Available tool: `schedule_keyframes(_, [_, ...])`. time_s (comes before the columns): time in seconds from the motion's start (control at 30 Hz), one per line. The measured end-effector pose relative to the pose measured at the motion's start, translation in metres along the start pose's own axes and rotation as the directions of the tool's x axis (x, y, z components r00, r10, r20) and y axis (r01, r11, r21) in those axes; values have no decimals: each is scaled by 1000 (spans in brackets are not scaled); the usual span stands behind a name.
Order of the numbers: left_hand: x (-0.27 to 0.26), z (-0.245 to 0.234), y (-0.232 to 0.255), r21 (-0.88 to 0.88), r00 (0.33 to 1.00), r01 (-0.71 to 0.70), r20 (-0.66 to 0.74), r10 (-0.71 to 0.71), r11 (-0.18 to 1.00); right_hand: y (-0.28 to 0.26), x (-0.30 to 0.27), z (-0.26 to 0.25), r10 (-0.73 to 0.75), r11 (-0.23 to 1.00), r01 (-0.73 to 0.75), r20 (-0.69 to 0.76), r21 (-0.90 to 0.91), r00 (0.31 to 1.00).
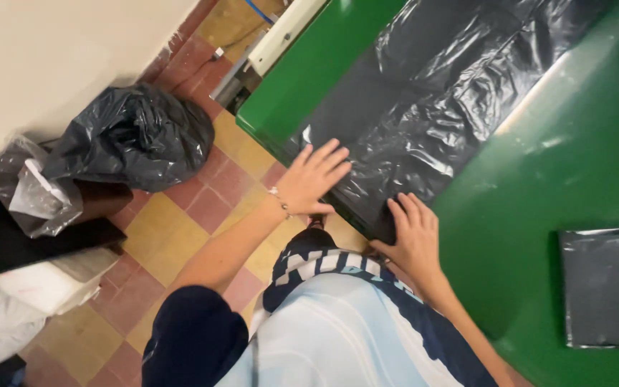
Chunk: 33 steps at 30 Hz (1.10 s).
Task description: Folding black plastic bags and inserting them into clear plastic packaging sleeves on a conveyor belt
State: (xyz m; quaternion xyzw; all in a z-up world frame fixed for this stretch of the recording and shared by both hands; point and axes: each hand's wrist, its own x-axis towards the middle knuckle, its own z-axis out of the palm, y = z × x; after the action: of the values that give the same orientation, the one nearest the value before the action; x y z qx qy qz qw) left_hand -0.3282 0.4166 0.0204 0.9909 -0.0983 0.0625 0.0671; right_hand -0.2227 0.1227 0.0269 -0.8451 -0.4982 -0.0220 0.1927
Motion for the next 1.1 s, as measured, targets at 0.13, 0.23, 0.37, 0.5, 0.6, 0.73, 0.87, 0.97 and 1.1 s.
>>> schedule_keyframes(0.13, [-34,11,-59,-25,996,65,69,-64,998,5,-4,2,44,999,-41,94,-33,995])
schedule_keyframes(0.23, [-37,6,-83,-15,997,43,68,-42,999,6,1,7,17,999,-16,5,-45,1000])
schedule_keyframes(0.37, [-33,10,-110,-37,998,-59,-13,59,998,10,3,13,50,998,-50,-14,-36,999])
schedule_keyframes(0.5, [-24,0,-124,1,993,-110,-46,109,994,7,9,15,37,997,-42,-66,-67,997])
schedule_keyframes(0.6, [-15,-10,-118,36,994,-94,-51,96,995,13,9,21,82,997,-83,-146,-2,986])
schedule_keyframes(0.73, [-6,0,-117,48,990,-123,-65,126,991,2,21,9,262,957,-227,-201,181,944])
schedule_keyframes(0.87, [0,19,-121,90,977,-148,-140,159,985,-9,25,-3,418,868,-350,-140,353,897])
schedule_keyframes(0.97, [4,4,-127,6,985,-131,-111,131,991,2,19,0,246,953,-223,-91,206,965])
schedule_keyframes(1.1, [-3,-21,-138,-508,993,111,25,-114,854,-8,79,-13,33,999,-34,-79,-11,996])
